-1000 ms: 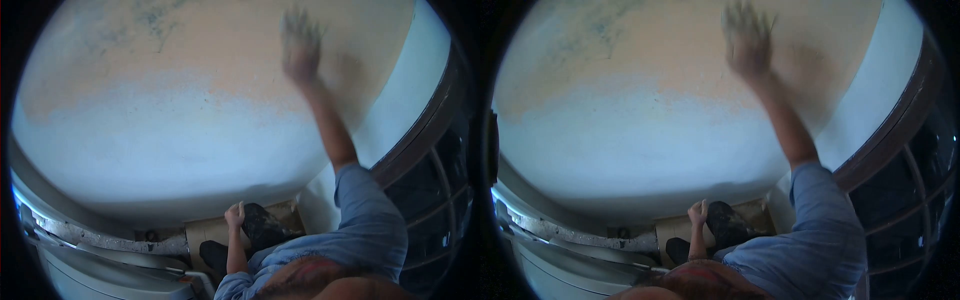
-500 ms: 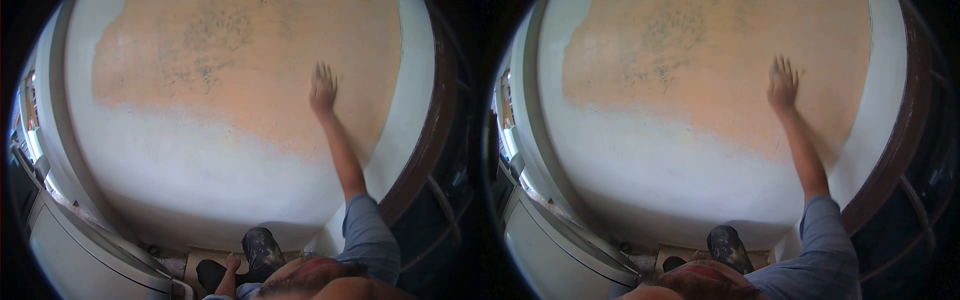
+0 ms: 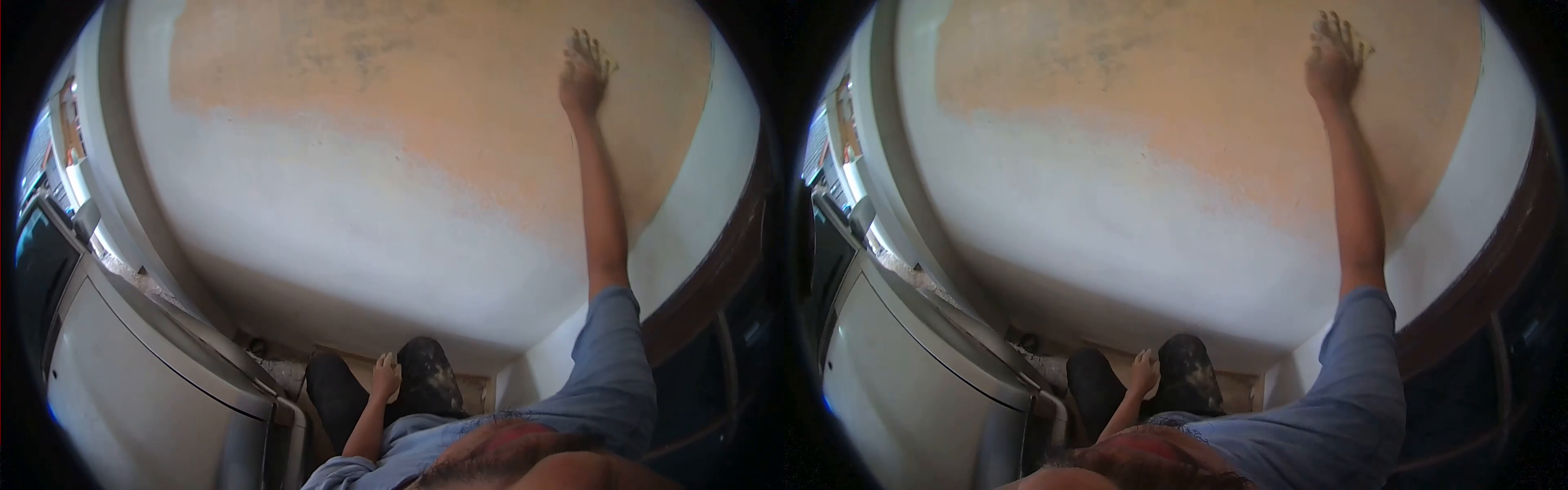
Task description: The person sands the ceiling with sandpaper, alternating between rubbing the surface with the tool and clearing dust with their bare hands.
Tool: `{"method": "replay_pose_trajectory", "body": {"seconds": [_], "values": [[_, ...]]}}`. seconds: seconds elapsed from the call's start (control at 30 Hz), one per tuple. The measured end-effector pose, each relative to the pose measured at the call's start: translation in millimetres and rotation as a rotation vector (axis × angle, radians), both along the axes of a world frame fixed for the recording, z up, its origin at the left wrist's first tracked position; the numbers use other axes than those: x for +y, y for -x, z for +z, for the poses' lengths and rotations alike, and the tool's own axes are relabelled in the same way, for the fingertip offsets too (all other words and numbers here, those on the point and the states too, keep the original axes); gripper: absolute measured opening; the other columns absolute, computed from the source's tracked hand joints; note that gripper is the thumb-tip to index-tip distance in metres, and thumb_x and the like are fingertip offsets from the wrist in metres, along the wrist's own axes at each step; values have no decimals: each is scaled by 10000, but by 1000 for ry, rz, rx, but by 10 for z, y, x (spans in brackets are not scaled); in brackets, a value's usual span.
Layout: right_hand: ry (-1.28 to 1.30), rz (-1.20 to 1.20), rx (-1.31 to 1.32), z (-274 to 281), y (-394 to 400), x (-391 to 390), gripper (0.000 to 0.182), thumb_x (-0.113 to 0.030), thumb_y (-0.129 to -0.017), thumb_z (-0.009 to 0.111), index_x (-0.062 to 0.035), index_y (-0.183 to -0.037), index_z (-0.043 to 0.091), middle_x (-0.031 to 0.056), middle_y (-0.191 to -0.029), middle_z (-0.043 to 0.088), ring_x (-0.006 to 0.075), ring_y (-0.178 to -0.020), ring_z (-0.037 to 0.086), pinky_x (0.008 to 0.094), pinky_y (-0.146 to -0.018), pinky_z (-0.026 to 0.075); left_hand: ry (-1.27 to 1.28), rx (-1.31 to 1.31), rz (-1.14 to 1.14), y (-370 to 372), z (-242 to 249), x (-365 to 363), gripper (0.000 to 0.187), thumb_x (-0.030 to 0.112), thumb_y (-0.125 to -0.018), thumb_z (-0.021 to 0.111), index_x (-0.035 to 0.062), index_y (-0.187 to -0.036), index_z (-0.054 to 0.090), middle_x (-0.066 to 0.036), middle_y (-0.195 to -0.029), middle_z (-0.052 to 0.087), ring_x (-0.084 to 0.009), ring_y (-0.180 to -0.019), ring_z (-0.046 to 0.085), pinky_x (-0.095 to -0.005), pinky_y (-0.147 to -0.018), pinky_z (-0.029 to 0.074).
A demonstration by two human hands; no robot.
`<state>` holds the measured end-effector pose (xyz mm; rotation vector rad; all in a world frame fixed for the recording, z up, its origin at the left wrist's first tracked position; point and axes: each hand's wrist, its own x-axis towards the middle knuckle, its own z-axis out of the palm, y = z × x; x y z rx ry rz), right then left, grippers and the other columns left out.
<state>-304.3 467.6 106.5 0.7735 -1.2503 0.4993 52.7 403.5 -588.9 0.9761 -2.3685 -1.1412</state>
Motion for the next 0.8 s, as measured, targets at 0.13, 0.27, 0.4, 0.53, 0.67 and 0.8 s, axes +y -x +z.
{"method": "replay_pose_trajectory", "body": {"seconds": [0.13, 0.27, 0.4, 0.53, 0.67, 0.8], "values": [[-104, -86, -53, -1357, -166, -29, 437, -196, -950, 447, -139, -1374, 535, 42, -1475, 457, 249, -1390, 379, 511, -1144, 213, 29, 34, 22, -180, -245, 48, 516, 221, -904, 586, 13, -1361, 466, -271, -1373, 464, -420, -1235, 484, -449, -1012, 424], [-342, -3, -88, -2901, -127, 273, 413, -172, -900, 480, -139, -1286, 623, 64, -1415, 526, 258, -1373, 410, 511, -1154, 195, -153, -70, 81, -229, -410, -138, 520, 158, -890, 599, 19, -1371, 459, -278, -1347, 477, -429, -1222, 487, -456, -1002, 425], [-404, 52, 38, -1820, 129, 555, 410, -213, -935, 433, -108, -1290, 609, 94, -1393, 540, 299, -1359, 421, 543, -1153, 179, 249, 262, -112, 65, 287, -551, 553, 133, -894, 611, 30, -1403, 423, -283, -1339, 479, -456, -1209, 484, -479, -1000, 420], [-75, 75, -67, -385, 178, 687, 408, -111, -985, 389, -4, -1361, 507, 153, -1458, 457, 296, -1413, 332, 495, -1187, 104, 724, 615, -205, 895, 2634, -1251, 527, 99, -882, 632, 29, -1370, 445, -220, -1344, 526, -405, -1186, 534, -453, -986, 446], [-40, -20, -43, -852, 308, 729, 431, -184, -982, 395, -32, -1369, 510, 155, -1449, 466, 330, -1395, 354, 520, -1164, 146, 1178, 842, -53, 1362, 4467, -1312, 544, 105, -883, 611, 89, -1404, 454, -129, -1361, 545, -327, -1275, 481, -440, -1025, 410], [-122, 28, -179, -2757, 343, 943, 456, -248, -949, 444, -77, -1360, 542, 142, -1439, 483, 346, -1387, 368, 539, -1150, 145, 1290, 739, -17, 1661, 4993, -1331, 540, 315, -970, 454, 101, -1460, 376, -164, -1533, 279, -347, -1425, 227, -508, -1139, 167]]}}
